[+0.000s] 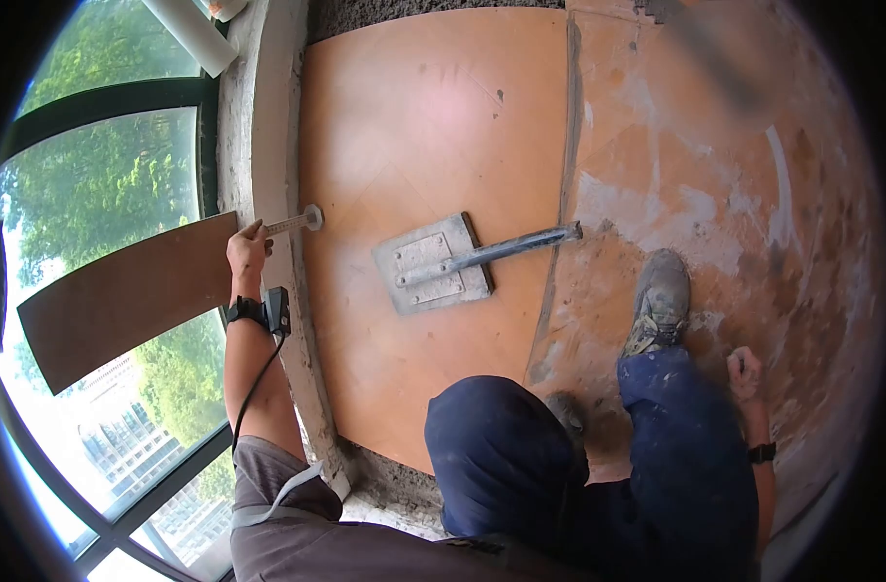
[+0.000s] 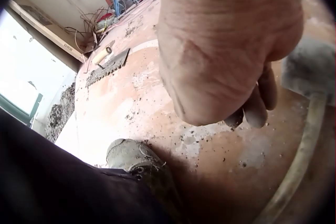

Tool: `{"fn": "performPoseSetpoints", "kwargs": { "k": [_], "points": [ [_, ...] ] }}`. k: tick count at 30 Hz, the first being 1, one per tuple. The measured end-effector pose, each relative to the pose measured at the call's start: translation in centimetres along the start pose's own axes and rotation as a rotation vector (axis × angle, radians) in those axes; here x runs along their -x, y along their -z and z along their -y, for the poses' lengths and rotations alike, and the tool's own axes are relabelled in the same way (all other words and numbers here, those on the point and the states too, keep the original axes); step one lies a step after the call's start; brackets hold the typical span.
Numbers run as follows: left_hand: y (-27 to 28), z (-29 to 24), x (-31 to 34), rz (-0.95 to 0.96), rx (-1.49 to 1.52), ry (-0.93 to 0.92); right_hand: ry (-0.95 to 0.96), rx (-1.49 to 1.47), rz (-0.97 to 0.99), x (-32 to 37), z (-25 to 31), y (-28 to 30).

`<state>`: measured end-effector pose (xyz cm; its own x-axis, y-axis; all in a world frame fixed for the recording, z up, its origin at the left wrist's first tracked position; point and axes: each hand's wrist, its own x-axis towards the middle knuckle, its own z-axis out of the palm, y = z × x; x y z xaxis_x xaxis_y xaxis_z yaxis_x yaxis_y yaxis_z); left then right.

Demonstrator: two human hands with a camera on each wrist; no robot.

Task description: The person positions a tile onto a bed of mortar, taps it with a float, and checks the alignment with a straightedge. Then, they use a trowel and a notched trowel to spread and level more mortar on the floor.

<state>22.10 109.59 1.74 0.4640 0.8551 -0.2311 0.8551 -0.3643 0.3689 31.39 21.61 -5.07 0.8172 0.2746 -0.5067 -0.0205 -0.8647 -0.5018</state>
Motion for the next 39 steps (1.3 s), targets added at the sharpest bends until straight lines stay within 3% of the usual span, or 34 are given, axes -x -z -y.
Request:
{"fn": "performPoseSetpoints", "kwargs": {
  "k": [12, 18, 20, 21, 23, 26, 31, 35, 39],
  "points": [
    [-0.3, 1.4, -0.3, -0.026, -0.007, -0.047, 0.041, 0.007, 0.053, 1.0, -0.2, -0.9],
    [-1.4, -1.3, -2.2, -0.174, -0.126, -0.083, 0.068, 0.064, 0.072, 0.5, -0.8, -0.5],
    [-1.7, -1.8, -3.0, -0.181, -0.149, -0.095, 0.227, 0.223, -0.017, 0.7, -2.5, -1.2],
    [-1.8, -2.2, -3.4, -0.192, -0.173, -0.108, 0.217, 0.216, -0.014, 0.5, -2.4, -1.1],
    [-1.7, -2.9, -3.6, -0.180, -0.191, -0.098, -0.016, -0.011, 0.050, -1.1, 0.2, -0.2],
    [-1.5, -2.3, -4.2, -0.158, -0.197, -0.079, -0.069, 0.011, 0.092, -1.5, 2.4, 0.3],
    [-1.3, -2.9, -3.6, -0.116, -0.051, 0.005, -0.013, -0.013, 0.079, -1.0, -0.2, -1.5],
    [-1.2, -2.2, -4.4, -0.101, -0.039, 0.003, -0.081, -0.003, 0.119, -1.0, -0.2, -1.6],
    [-1.0, -2.1, -4.6, -0.090, -0.119, -0.017, -0.022, -0.009, 0.146, -1.8, 1.0, -1.0]
  ]
}}
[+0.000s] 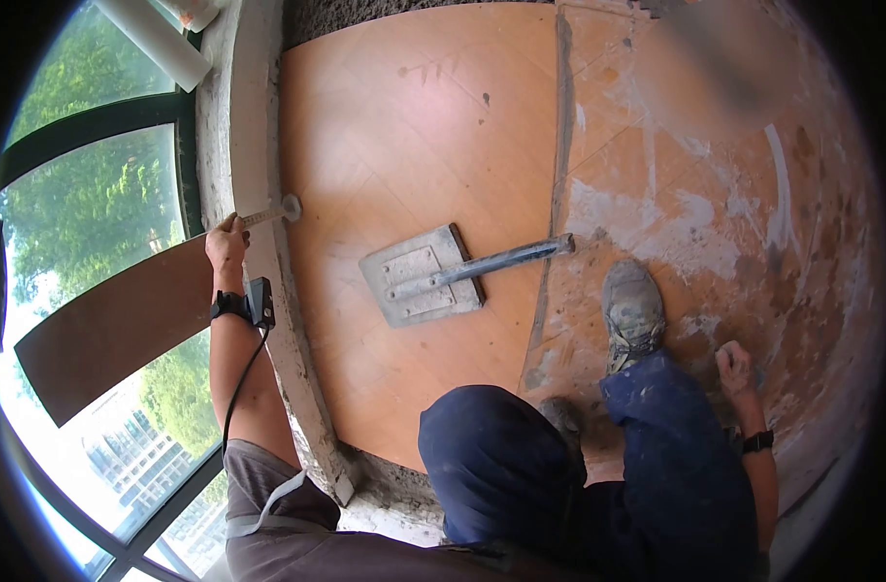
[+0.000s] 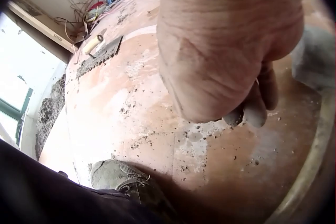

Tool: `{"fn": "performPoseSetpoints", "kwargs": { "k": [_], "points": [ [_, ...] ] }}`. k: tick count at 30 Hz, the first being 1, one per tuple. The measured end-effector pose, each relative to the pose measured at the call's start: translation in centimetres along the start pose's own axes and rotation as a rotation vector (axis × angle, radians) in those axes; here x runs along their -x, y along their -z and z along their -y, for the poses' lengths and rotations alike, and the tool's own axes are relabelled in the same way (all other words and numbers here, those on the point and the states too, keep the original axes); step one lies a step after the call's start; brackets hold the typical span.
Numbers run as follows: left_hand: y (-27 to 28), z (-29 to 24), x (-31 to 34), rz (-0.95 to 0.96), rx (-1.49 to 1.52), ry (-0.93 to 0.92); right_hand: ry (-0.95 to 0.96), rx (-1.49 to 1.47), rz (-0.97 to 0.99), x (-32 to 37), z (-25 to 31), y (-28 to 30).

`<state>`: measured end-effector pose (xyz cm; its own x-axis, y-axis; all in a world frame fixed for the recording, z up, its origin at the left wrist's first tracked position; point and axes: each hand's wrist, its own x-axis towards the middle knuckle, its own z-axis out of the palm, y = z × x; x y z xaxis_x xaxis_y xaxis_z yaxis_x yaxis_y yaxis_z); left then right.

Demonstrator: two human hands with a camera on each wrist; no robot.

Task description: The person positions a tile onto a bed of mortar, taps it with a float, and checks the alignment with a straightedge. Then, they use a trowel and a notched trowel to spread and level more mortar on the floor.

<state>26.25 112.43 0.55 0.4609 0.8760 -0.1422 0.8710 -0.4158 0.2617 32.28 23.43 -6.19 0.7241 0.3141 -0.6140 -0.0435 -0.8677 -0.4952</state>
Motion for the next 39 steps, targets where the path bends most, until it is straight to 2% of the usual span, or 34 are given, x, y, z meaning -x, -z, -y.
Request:
{"fn": "performPoseSetpoints", "kwargs": {
  "k": [2, 8, 15, 17, 23, 25, 27, 29, 30, 31, 32, 34, 36, 37, 39],
  "points": [
    [0.0, 0.1, -0.1, 0.005, -0.007, -0.018, -0.039, -0.015, -0.018, -0.7, 0.6, 0.2],
    [0.0, -0.1, 0.4, -0.020, 0.004, -0.028, 0.016, -0.029, -0.020, -2.2, 2.3, 0.3],
    [-0.2, -0.2, 0.5, -0.033, -0.044, -0.039, -0.021, 0.031, -0.006, -2.5, 0.2, -0.4],
    [0.0, -0.5, 0.8, -0.045, -0.065, -0.043, 0.021, 0.026, -0.016, -2.5, 0.5, -0.2],
    [-0.6, -0.1, 2.1, -0.054, -0.037, -0.013, 0.018, 0.017, -0.009, -3.9, 6.3, 1.8],
    [-1.6, 0.3, 4.4, -0.351, 0.209, -0.110, 0.020, 0.031, -0.002, -4.5, 8.0, 2.7],
    [-3.0, 0.9, 8.3, -0.378, 0.317, -0.024, 0.030, 0.041, 0.002, -5.7, 10.5, 3.1],
    [-5.7, 2.6, 14.7, -0.310, 0.159, -0.077, 0.174, 0.051, -0.074, -7.0, 14.3, 3.3],
    [-6.9, 3.3, 18.3, -0.132, 0.077, 0.014, 0.291, 0.051, -0.077, -8.3, 16.3, 3.1],
    [-9.6, 6.7, 21.6, -0.075, -0.033, -0.083, 0.401, 0.056, -0.081, -9.7, 18.7, 2.8],
    [-10.4, 7.3, 25.1, 0.140, -0.118, 0.038, 0.472, 0.152, -0.064, -10.6, 22.1, 2.7],
    [-11.4, 6.8, 30.9, 0.472, -0.045, 0.066, 0.750, 0.245, -0.077, -13.3, 26.9, 0.9],
    [-12.2, 4.5, 35.6, 0.533, -0.225, 0.145, 0.916, 0.429, -0.075, -15.5, 31.8, -1.9],
    [-12.6, 4.0, 37.1, 0.562, -0.233, 0.159, 0.991, 0.494, -0.006, -16.1, 34.0, -3.1],
    [-13.1, 3.7, 38.4, 0.588, -0.213, 0.170, 1.002, 0.626, 0.161, -16.8, 36.1, -6.7]
  ]
}}
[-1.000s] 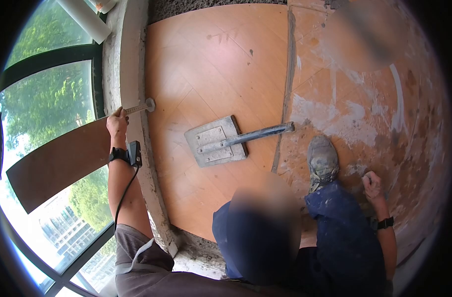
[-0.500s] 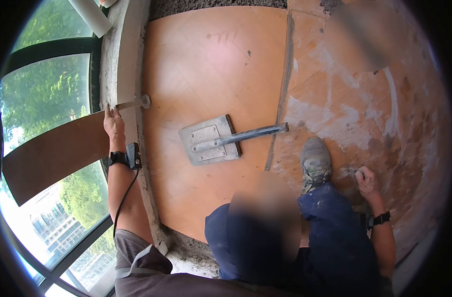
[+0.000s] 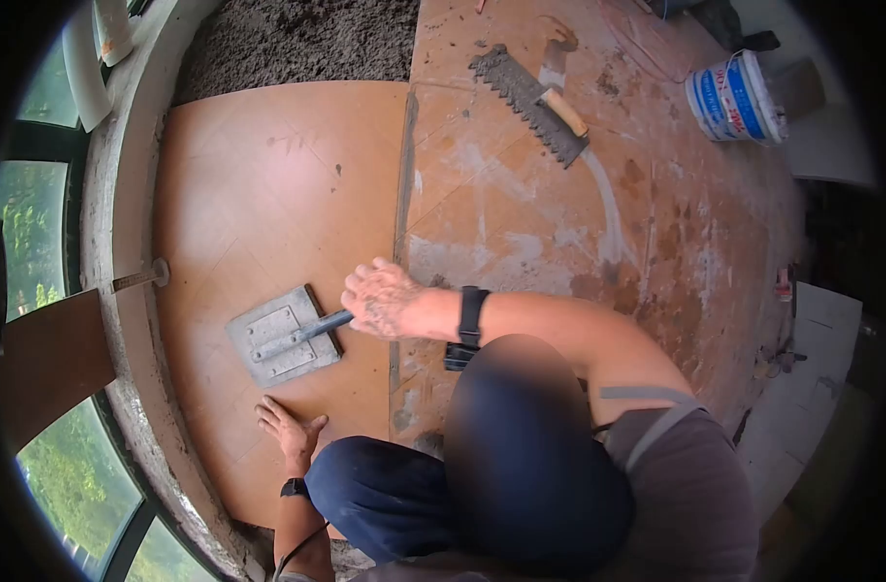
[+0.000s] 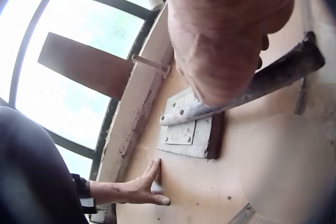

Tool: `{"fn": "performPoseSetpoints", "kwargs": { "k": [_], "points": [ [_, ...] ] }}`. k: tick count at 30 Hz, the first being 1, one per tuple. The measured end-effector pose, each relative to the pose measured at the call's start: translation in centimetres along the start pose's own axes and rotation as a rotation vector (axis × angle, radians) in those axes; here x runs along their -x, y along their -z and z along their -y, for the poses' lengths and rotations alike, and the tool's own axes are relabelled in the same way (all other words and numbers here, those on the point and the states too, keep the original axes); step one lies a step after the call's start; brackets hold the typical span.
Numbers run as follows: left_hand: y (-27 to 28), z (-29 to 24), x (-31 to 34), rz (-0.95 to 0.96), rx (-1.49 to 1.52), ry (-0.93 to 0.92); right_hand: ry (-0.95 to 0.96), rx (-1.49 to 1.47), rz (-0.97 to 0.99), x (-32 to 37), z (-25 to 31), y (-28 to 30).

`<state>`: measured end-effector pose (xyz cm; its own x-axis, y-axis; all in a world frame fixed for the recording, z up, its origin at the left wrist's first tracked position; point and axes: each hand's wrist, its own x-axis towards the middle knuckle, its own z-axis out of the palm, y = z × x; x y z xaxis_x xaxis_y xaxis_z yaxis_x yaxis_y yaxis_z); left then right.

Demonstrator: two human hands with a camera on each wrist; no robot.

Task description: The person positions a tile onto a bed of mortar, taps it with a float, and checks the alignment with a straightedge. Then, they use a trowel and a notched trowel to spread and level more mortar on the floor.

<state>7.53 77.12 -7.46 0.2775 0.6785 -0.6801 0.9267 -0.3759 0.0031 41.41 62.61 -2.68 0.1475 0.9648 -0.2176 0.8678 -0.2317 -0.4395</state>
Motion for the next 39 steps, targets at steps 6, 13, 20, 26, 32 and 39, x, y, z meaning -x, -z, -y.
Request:
{"fn": "performPoseSetpoints", "kwargs": {
  "k": [6, 13, 20, 26, 32, 39],
  "points": [
    [-0.3, 0.2, 0.2, -0.094, 0.004, -0.014, -0.214, -0.348, 0.352, -4.4, 2.3, -5.2],
    [0.4, -0.3, 1.2, -0.059, 0.106, 0.021, -0.154, -0.437, 0.268, -4.4, 5.3, 0.1],
    [1.2, -0.8, 1.4, -0.013, 0.026, 0.079, -0.208, -0.325, 0.354, -4.1, 1.8, -3.7],
    [0.6, 0.0, 1.4, -0.042, 0.030, 0.046, -0.220, -0.103, 0.221, -3.0, 0.9, -1.1],
    [-0.1, 0.9, 0.7, -0.035, 0.090, 0.018, -0.722, -0.253, -0.259, 11.0, -7.2, 7.0],
    [1.1, 1.6, 1.0, -0.011, 0.004, -0.091, -1.031, -0.131, -0.059, 27.0, -12.8, 15.3]
  ]
}}
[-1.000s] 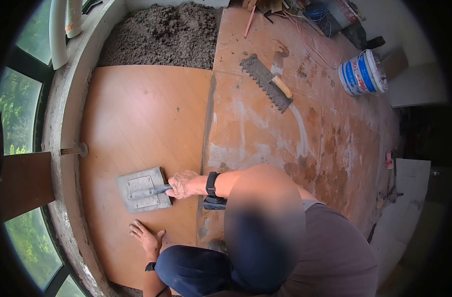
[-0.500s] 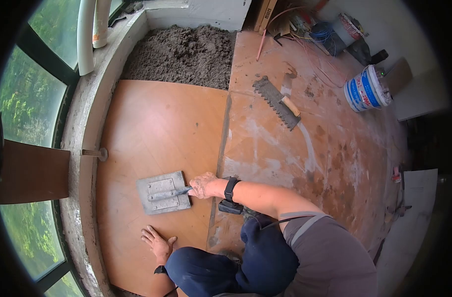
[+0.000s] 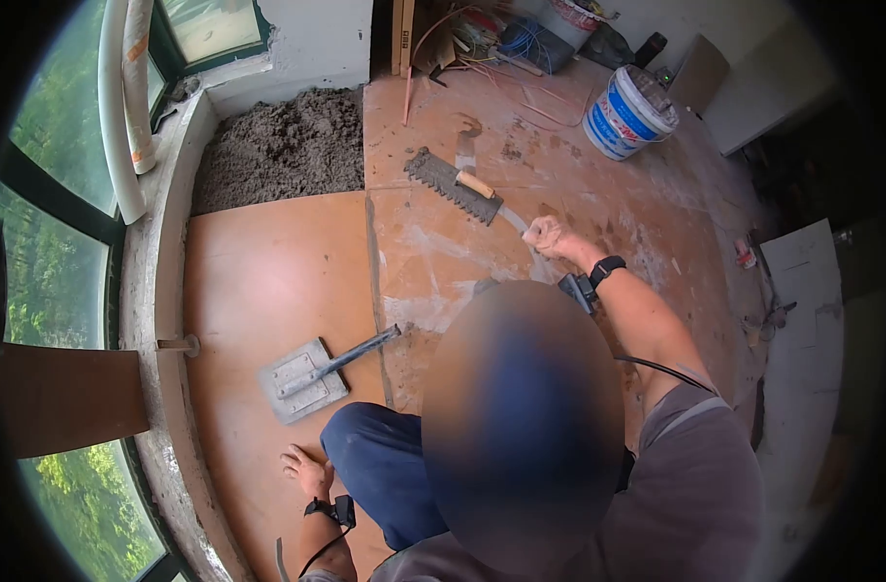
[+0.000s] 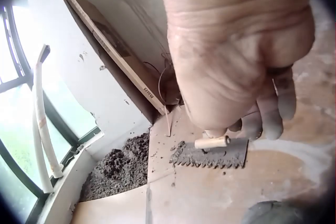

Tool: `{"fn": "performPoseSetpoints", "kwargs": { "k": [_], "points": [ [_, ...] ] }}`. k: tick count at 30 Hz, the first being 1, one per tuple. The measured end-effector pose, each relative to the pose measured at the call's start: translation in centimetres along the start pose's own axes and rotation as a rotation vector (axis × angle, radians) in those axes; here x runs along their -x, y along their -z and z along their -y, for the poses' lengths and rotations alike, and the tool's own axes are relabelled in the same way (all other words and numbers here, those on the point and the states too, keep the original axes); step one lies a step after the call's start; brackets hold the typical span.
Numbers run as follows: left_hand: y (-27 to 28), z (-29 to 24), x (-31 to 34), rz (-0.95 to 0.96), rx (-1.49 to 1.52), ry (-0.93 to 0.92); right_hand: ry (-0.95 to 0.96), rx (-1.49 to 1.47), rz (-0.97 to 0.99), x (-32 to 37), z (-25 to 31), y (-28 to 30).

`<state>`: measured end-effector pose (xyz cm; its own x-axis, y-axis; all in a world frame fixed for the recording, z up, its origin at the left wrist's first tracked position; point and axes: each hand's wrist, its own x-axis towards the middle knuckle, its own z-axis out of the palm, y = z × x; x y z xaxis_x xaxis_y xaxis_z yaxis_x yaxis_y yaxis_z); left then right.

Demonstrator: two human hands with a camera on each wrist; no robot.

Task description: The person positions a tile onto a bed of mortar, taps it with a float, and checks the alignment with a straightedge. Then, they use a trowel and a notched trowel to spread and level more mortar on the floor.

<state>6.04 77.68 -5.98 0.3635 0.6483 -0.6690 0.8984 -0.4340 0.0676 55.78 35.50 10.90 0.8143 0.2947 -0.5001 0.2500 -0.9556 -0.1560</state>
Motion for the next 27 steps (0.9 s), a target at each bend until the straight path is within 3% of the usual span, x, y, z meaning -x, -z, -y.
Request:
{"fn": "performPoseSetpoints", "kwargs": {
  "k": [3, 6, 8, 10, 12, 14, 16, 18, 20, 21, 23, 26, 27],
  "points": [
    [0.8, -0.3, -0.3, -0.005, 0.045, -0.027, -0.071, -0.115, -0.078, -3.0, -3.5, 1.3],
    [-0.5, 3.8, -3.8, 0.019, 0.065, -0.035, -0.040, -0.092, -0.196, -8.2, -5.4, -0.1],
    [-2.9, 8.5, -8.4, 0.141, 0.812, -0.182, -0.035, -0.156, -0.154, -12.4, -5.9, -1.7],
    [6.9, -0.8, -4.8, -0.051, 0.038, 0.225, -0.008, -0.033, -0.216, -15.4, -4.5, -3.0],
    [8.3, 1.2, -7.7, -0.296, -0.035, 0.142, 0.010, 0.088, -0.253, -18.6, -3.8, -4.1],
    [11.8, -2.0, -9.0, -0.324, 0.114, 0.135, 0.086, -0.010, -0.072, -21.9, -4.2, -4.5],
    [14.6, -6.2, -10.8, -0.278, 0.156, 0.114, 0.149, -0.313, -0.044, -26.0, -5.7, -7.1],
    [18.0, -13.8, -11.4, -0.175, 0.131, 0.063, 0.172, -0.507, 0.300, -27.3, -4.8, -4.1],
    [20.6, -20.8, -10.8, -0.137, 0.243, -0.048, 0.256, -0.461, 0.227, -27.0, -5.1, -2.0],
    [20.9, -21.6, -10.2, -0.140, 0.256, -0.017, 0.325, -0.424, 0.135, -26.4, -5.5, -1.0],
    [21.9, -22.8, -9.1, -0.127, 0.608, -0.101, 0.380, -0.415, 0.085, -24.2, -7.5, 1.3],
    [22.1, -22.3, -5.9, -0.117, 0.536, 0.077, 0.374, -0.450, 0.081, -22.2, -9.2, 3.9],
    [21.7, -22.5, -5.2, -0.101, 0.547, 0.146, 0.265, -0.409, 0.130, -22.1, -9.2, 4.2]
  ]
}}
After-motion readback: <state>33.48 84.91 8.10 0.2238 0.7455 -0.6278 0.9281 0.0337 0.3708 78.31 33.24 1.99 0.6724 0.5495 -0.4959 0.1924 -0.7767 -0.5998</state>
